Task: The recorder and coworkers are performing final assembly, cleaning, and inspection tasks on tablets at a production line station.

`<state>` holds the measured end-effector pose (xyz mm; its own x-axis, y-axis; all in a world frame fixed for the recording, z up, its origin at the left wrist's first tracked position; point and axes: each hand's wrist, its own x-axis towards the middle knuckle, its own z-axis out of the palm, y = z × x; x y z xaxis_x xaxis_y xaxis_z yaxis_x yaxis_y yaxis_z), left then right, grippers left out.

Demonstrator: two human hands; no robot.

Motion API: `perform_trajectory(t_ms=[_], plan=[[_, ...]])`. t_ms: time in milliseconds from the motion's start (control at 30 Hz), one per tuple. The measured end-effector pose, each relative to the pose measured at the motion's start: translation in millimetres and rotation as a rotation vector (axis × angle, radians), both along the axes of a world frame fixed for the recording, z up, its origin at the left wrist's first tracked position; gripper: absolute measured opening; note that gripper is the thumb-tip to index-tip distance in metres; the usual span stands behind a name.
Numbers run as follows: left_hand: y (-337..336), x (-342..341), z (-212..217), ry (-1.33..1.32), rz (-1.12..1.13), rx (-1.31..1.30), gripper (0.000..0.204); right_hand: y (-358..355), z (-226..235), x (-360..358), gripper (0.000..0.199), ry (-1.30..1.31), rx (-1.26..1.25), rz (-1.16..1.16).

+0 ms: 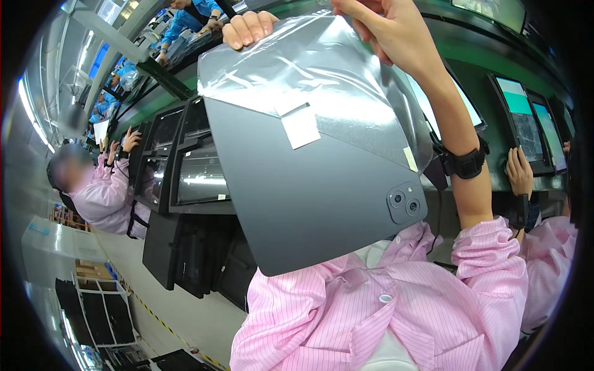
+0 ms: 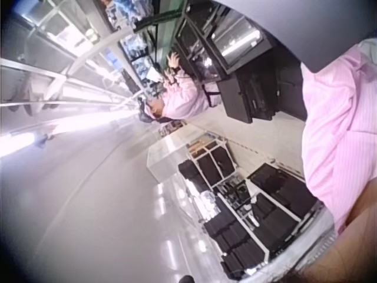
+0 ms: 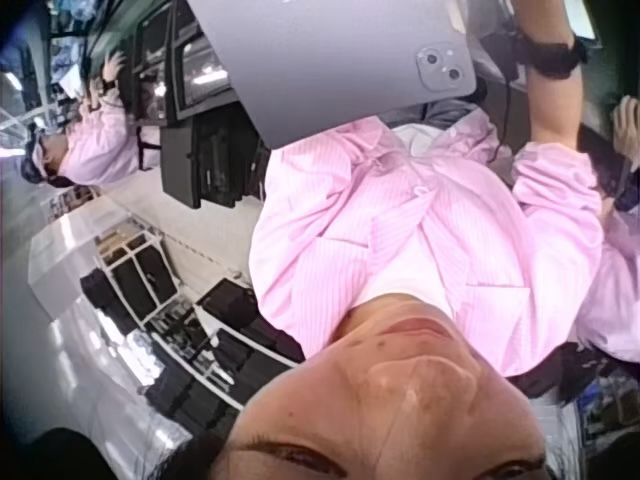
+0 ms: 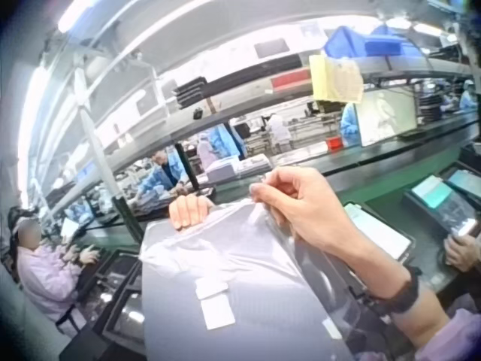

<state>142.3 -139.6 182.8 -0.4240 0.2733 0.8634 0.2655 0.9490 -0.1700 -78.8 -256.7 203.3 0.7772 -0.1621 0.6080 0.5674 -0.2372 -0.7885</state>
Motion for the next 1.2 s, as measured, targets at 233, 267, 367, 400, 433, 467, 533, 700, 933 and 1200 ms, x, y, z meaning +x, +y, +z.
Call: perform_trajectory(t_ms=[233,267,367,400,433,467,533,700,933,1200], plan=[[47.6,-30.6,-23.4,0.413,0.254,0.551,0.037,-2.3,-3.4,-46.9,0.022,-0.139,0.024,-0.309],[41.5,-35.1,-31.2,0.541,0.222,0.581,0.042,0.3,-10.1,-70.8,0.023,-0.217,0.043,-0.389],[51.1,-30.5,-37.6,0.518,0.366,0.553,0.053,1.2,-34.5,-146.6,0.025,-0.363,-1.107,-0.064],[30.6,-38.0,-37.5,0.614,0.392,0.56,0.055,26.1,-65.2,-136.3,0.032,-0.893,-0.602,-0.434],[32.0,-46.0,-31.3,0.616,0.388,0.553,0.057,28.3,-63.1,-143.0,0.032,-0.908,-0.603,-0.422],[37.0,-49.5,-21.2,0.547,0.424,0.588,0.058,25.9,-59.4,-152.0,0.034,-0.793,-0.557,-0.095],[39.0,-53.7,-19.3,0.518,0.387,0.586,0.057,22.8,-51.0,-151.4,0.036,-0.668,-0.508,0.229],[19.7,-50.7,-29.5,0.594,0.369,0.604,0.055,-16.5,-57.2,-94.0,0.046,-0.236,-0.635,0.232],[28.5,-48.7,-52.0,0.935,0.414,0.588,0.054,-40.3,-106.4,-128.0,0.027,-0.004,-0.053,0.095],[30.5,-40.1,-81.2,1.03,0.367,0.543,0.046,-42.8,-169.3,-138.7,0.016,-0.054,0.419,0.087]])
